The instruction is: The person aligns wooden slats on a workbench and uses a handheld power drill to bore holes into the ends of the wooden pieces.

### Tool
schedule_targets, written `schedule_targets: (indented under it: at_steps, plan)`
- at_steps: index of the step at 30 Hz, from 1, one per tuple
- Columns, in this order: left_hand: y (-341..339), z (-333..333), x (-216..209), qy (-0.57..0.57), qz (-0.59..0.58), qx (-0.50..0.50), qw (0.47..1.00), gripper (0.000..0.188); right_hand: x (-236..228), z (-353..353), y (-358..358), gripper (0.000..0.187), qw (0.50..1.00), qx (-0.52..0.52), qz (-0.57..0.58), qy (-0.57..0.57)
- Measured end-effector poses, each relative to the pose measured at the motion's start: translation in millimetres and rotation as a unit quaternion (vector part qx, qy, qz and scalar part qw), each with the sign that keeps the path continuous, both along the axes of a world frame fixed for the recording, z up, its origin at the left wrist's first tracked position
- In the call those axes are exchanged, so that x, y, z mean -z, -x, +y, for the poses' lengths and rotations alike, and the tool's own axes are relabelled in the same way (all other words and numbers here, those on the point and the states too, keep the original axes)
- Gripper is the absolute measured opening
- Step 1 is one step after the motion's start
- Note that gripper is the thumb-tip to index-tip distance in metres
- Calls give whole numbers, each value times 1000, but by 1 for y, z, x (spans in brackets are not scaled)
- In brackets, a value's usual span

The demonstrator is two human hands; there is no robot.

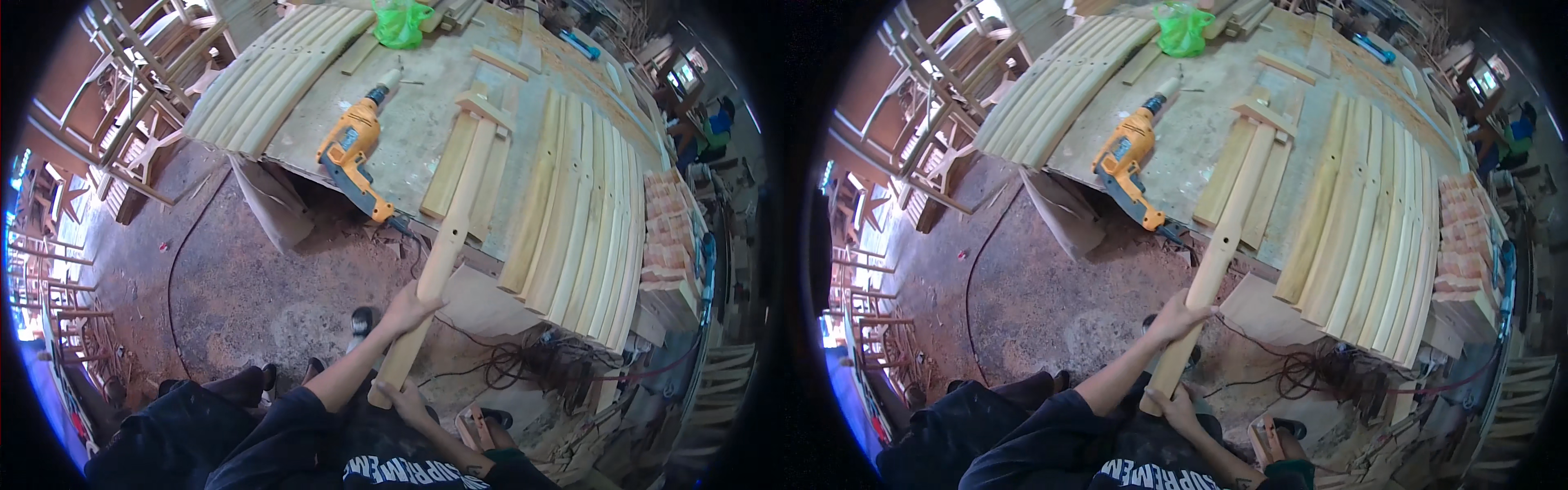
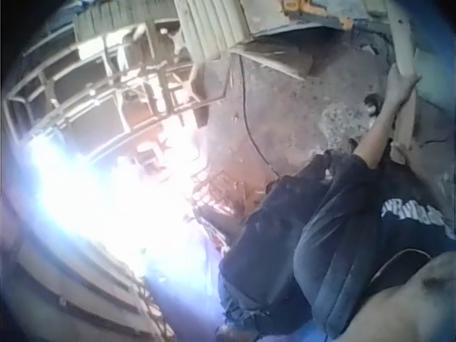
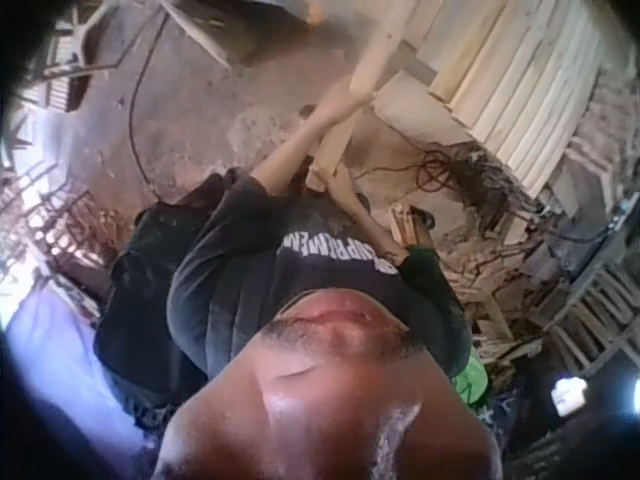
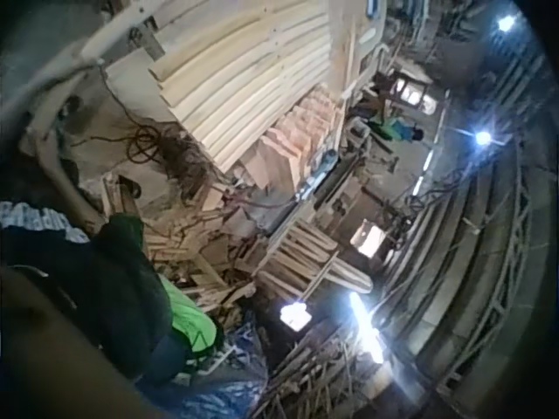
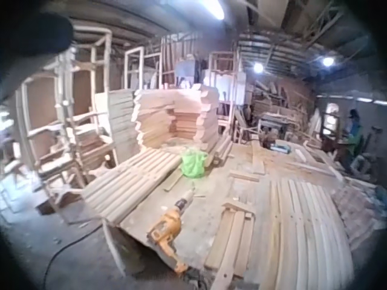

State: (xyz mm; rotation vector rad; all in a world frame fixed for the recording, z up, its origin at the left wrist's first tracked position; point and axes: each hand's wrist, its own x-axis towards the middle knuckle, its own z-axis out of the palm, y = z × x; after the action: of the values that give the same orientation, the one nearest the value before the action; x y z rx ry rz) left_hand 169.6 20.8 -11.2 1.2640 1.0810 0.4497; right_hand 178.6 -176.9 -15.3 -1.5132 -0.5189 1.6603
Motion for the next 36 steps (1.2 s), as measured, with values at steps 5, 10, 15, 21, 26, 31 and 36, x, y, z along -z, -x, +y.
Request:
schedule_targets:
  at_steps: [5, 10, 15, 21, 26, 31, 36]
  plan:
    - [8, -9, 23, 38, 8, 33, 999, 67, -6, 8, 3, 43, 999, -1, 44, -11]
    - [39, -41, -22, 78, 38, 69, 994, 64, 13, -38, 27, 34, 999, -32, 21, -14]
    - [71, -84, -24, 25, 80, 10, 996, 56, 17, -59, 28, 41, 981, -173, 83, -32]
    - [116, -159, -37, -7, 124, -7, 992, 57, -7, -104, 44, 49, 935, -331, 120, -36]
    - [138, -159, -92, -7, 12, -110, 994, 67, 5, -100, 53, 44, 921, -337, 121, -152]
    - [130, -113, -140, -326, 147, -248, 900, 63, -50, -24, 51, 54, 922, -302, -85, -227]
    - [155, -27, -154, -312, 188, -330, 871, 54, -91, 53, 48, 63, 863, -370, -191, -286]
